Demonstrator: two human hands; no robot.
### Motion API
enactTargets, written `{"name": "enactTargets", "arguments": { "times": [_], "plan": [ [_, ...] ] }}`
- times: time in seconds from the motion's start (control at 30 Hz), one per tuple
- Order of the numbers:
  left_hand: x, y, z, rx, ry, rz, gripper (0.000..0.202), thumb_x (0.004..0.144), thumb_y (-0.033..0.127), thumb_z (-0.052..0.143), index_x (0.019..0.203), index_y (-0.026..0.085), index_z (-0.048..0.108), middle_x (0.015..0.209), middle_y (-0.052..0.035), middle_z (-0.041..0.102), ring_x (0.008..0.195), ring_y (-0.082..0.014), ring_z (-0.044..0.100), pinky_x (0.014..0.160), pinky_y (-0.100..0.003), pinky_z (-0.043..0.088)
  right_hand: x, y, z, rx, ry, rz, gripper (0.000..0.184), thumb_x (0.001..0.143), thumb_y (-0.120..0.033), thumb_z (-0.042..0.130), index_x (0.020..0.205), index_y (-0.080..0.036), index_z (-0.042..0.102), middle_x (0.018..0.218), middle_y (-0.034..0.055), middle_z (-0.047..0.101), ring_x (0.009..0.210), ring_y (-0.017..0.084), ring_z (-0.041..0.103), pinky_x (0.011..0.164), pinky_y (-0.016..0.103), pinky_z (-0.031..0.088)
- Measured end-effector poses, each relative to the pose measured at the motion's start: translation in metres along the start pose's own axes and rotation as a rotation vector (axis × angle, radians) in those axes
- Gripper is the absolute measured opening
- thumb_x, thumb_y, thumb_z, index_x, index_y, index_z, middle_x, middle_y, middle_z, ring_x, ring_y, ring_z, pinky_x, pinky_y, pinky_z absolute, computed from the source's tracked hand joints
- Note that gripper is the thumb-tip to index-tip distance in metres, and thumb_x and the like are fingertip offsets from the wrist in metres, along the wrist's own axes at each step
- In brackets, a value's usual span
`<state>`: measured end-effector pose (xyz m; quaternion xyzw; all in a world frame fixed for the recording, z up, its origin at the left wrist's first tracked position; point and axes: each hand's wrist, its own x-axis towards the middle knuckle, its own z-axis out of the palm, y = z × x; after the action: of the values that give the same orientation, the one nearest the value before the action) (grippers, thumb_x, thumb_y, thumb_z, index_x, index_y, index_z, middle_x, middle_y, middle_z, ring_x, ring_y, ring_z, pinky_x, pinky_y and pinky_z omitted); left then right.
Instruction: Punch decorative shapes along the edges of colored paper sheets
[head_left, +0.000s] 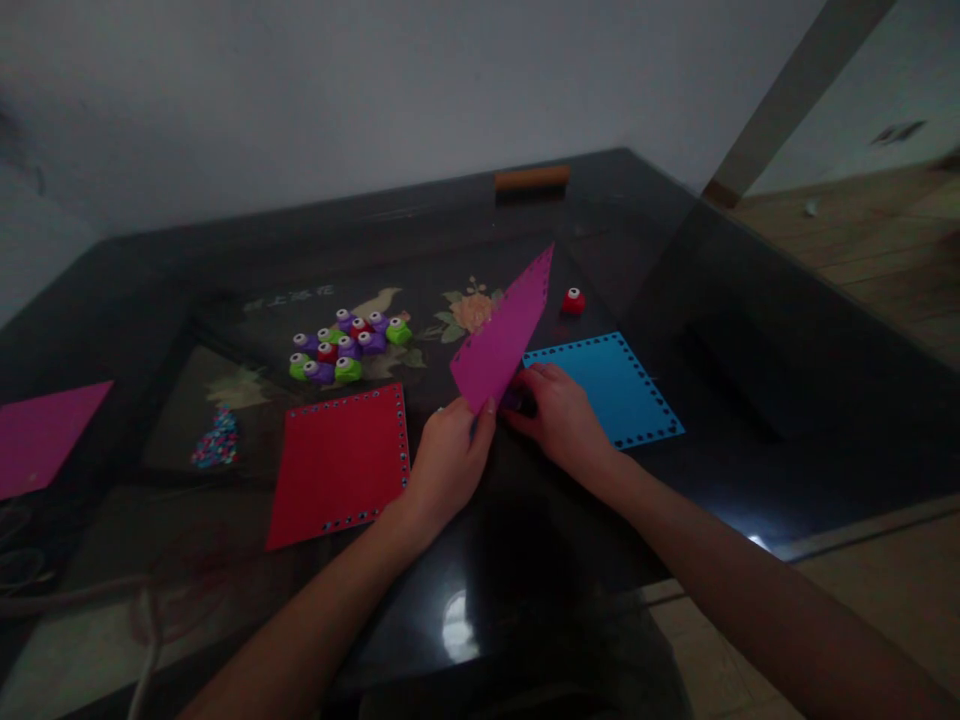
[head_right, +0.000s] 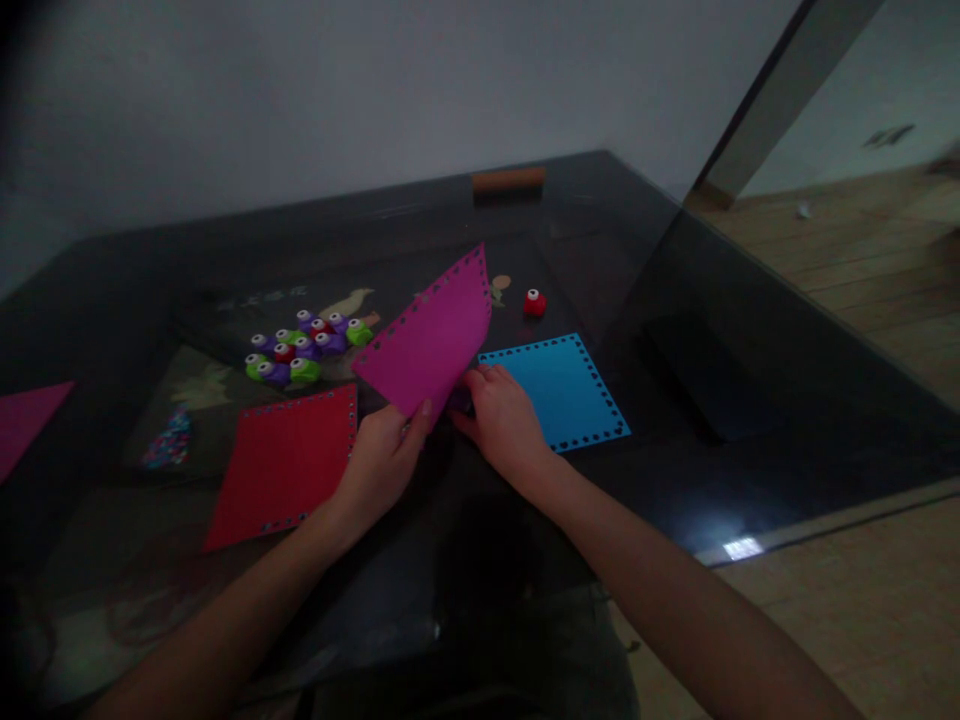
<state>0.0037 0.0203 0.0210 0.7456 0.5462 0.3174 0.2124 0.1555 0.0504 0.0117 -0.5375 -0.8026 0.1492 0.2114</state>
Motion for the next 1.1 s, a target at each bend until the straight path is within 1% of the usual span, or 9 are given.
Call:
{"name": "enactTargets", "arguments": {
  "times": [0.1, 0.23, 0.4, 0.53, 0.63, 0.73, 0.83, 1.0, 1.1],
  "plan": [
    [0.000, 0.002, -0.001, -0.023, -0.002, 0.010, 0.029, 0.094, 0.022, 0.037, 0.077, 0.017, 0.060, 0.072, -0.0048, 0.066, 0.068, -0.0177, 0.063, 0.065, -0.027, 0.045, 0.000, -0.001, -0.001, 0.006, 0.005, -0.006, 0.016, 0.076, -0.019, 0.067, 0.091, -0.013, 0.063, 0.089, 0.0113, 0.064, 0.086, 0.025, 0.056, 0.074, 0.036, 0.044],
    [-0.001, 0.005, -0.004, -0.008, 0.041, 0.017, 0.029, 0.094, 0.023, 0.036, 0.082, 0.016, 0.061, 0.075, -0.0068, 0.067, 0.072, -0.0195, 0.064, 0.068, -0.028, 0.046, -0.001, -0.003, -0.003, 0.047, 0.068, -0.019, 0.017, 0.077, -0.020, 0.066, 0.093, -0.015, 0.061, 0.094, 0.0112, 0.064, 0.089, 0.025, 0.056, 0.077, 0.036, 0.044],
    [-0.001, 0.004, -0.002, 0.026, -0.004, -0.013, 0.031, 0.093, 0.023, 0.036, 0.079, 0.016, 0.062, 0.071, -0.0070, 0.067, 0.068, -0.0200, 0.064, 0.066, -0.029, 0.046, 0.000, -0.003, -0.003, 0.007, -0.053, 0.015, 0.017, 0.077, -0.017, 0.065, 0.093, -0.014, 0.061, 0.092, 0.0115, 0.064, 0.086, 0.024, 0.056, 0.074, 0.035, 0.044],
    [0.000, 0.004, -0.003, -0.009, 0.025, -0.029, 0.032, 0.094, 0.026, 0.036, 0.077, 0.017, 0.062, 0.073, -0.0072, 0.067, 0.069, -0.0196, 0.064, 0.064, -0.028, 0.045, 0.000, -0.003, -0.003, 0.019, -0.045, 0.027, 0.017, 0.076, -0.016, 0.065, 0.092, -0.014, 0.061, 0.092, 0.0122, 0.064, 0.086, 0.025, 0.057, 0.072, 0.035, 0.043],
    [0.000, 0.005, -0.008, -0.040, 0.060, -0.043, 0.035, 0.093, 0.028, 0.036, 0.067, 0.018, 0.057, 0.068, -0.0061, 0.065, 0.068, -0.0193, 0.063, 0.062, -0.027, 0.044, 0.000, -0.004, -0.003, 0.034, -0.028, 0.028, 0.019, 0.077, -0.019, 0.066, 0.094, -0.013, 0.060, 0.092, 0.0124, 0.065, 0.085, 0.024, 0.058, 0.070, 0.034, 0.043],
    [0.000, 0.006, -0.013, -0.065, 0.117, -0.101, 0.039, 0.093, 0.031, 0.036, 0.059, 0.020, 0.051, 0.058, -0.0023, 0.058, 0.060, -0.0171, 0.059, 0.056, -0.025, 0.040, -0.001, -0.004, -0.004, 0.037, -0.005, 0.041, 0.017, 0.078, -0.021, 0.066, 0.092, -0.013, 0.059, 0.086, 0.0103, 0.065, 0.079, 0.022, 0.059, 0.066, 0.031, 0.041],
    [0.003, 0.006, -0.017, -0.122, 0.193, -0.176, 0.039, 0.092, 0.032, 0.037, 0.057, 0.021, 0.047, 0.052, 0.0010, 0.051, 0.053, -0.0149, 0.052, 0.053, -0.025, 0.038, -0.001, -0.004, -0.005, 0.076, 0.004, 0.069, 0.016, 0.079, -0.021, 0.066, 0.091, -0.015, 0.059, 0.080, 0.0072, 0.065, 0.071, 0.020, 0.059, 0.061, 0.029, 0.040],
    [0.008, 0.000, -0.020, -0.296, 0.286, -0.306, 0.029, 0.089, 0.035, 0.041, 0.068, 0.019, 0.053, 0.062, 0.0001, 0.058, 0.061, -0.0161, 0.054, 0.056, -0.025, 0.042, 0.000, -0.003, -0.009, 0.290, 0.006, 0.134, 0.015, 0.078, -0.018, 0.067, 0.092, -0.017, 0.060, 0.080, 0.0055, 0.069, 0.067, 0.018, 0.062, 0.060, 0.028, 0.044],
    [0.010, -0.006, -0.020, -0.401, 0.290, -0.354, 0.030, 0.088, 0.042, 0.044, 0.074, 0.018, 0.056, 0.065, -0.0012, 0.061, 0.062, -0.0173, 0.056, 0.059, -0.026, 0.045, 0.000, -0.001, -0.011, 0.367, 0.050, 0.112, 0.016, 0.078, -0.019, 0.067, 0.093, -0.018, 0.062, 0.082, 0.0045, 0.070, 0.069, 0.017, 0.063, 0.062, 0.029, 0.046]
  ]
}}
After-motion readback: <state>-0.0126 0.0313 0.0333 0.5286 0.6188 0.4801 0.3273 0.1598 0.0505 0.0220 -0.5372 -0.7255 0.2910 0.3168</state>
